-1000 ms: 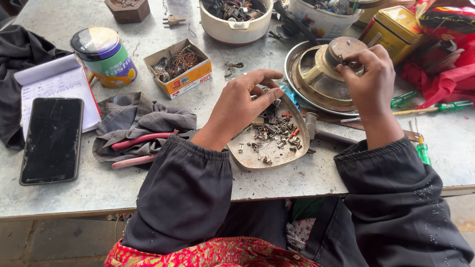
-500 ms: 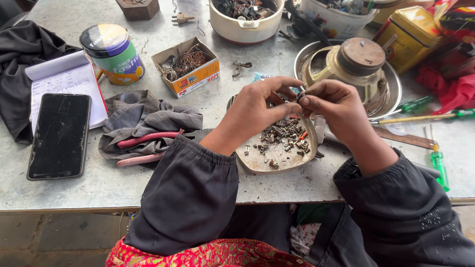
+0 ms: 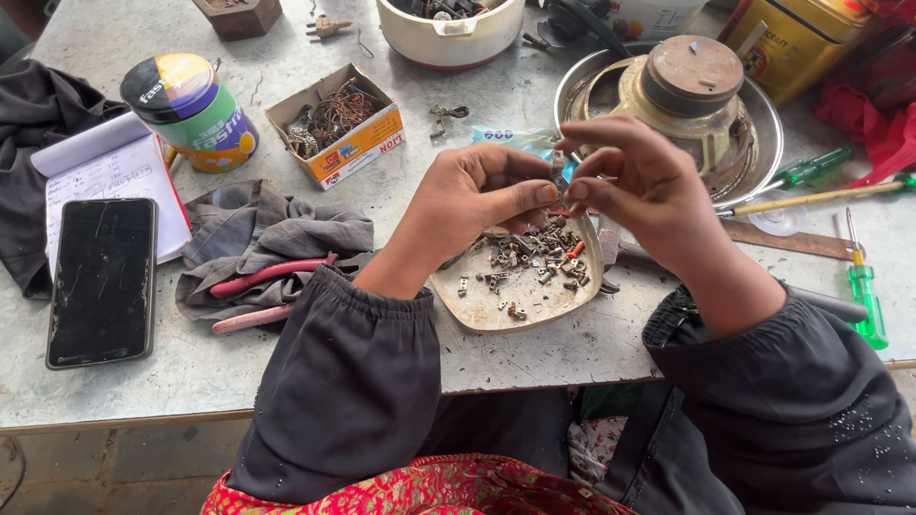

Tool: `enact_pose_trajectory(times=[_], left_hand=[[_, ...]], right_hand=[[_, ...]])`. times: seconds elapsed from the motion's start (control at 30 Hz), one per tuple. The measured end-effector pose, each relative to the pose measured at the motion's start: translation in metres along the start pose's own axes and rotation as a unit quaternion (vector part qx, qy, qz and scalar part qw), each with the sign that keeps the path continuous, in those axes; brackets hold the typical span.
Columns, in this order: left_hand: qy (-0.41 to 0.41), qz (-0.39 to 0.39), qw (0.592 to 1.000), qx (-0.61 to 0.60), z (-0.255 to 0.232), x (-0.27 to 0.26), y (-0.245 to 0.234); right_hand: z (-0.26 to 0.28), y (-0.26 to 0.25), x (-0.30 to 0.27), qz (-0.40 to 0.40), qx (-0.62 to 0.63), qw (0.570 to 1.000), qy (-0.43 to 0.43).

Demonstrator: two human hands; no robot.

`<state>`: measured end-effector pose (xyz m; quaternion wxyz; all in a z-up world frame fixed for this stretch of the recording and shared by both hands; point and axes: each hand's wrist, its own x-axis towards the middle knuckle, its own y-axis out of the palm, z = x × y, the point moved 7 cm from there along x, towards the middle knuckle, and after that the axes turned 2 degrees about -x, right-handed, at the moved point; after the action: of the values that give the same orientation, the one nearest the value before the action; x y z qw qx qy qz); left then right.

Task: The person sits at a cluttered workbench and uses a screwdriver to disassemble small electronic components. They manipulate various small parts, including screws and metal pieces, sorting them into a metal tray and a small box while occasionally picking up and examining other items on the table.

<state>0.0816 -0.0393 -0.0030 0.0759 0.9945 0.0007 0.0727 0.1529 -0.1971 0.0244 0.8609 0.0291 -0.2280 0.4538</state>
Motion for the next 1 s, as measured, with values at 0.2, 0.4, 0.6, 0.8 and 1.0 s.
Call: enact_pose_trajectory(times=[0.2,0.4,0.6,0.8,1.0], left_hand=[[-0.021,-0.016,1.0,0.004,0.001,0.001,-0.003],[0.036,-0.002,0.999,-0.016,-0.008,-0.001,-0.003],[0.024,-0.027,0.999,0.005,-0.003,0.0,-0.007],[0.042,-0.041,0.998,0.035,0.001,0.002,-0.012],[0.023,-0.062,0.998,0.011,0.005,0.002,-0.013]], right_hand=[[-0.006,-0.001,-0.002,0.007,-0.089,0.994,-0.055],[-0.023,-0.011,-0.004,-0.035,-0.05,0.998,0.032],[-0.017,-0.006,-0.002,-0.027,-0.065,0.997,0.021],[-0.016,-0.002,-0.002,-0.012,-0.06,0.998,0.029],[-0.015,0.001,-0.001,-0.004,-0.078,0.996,0.04]])
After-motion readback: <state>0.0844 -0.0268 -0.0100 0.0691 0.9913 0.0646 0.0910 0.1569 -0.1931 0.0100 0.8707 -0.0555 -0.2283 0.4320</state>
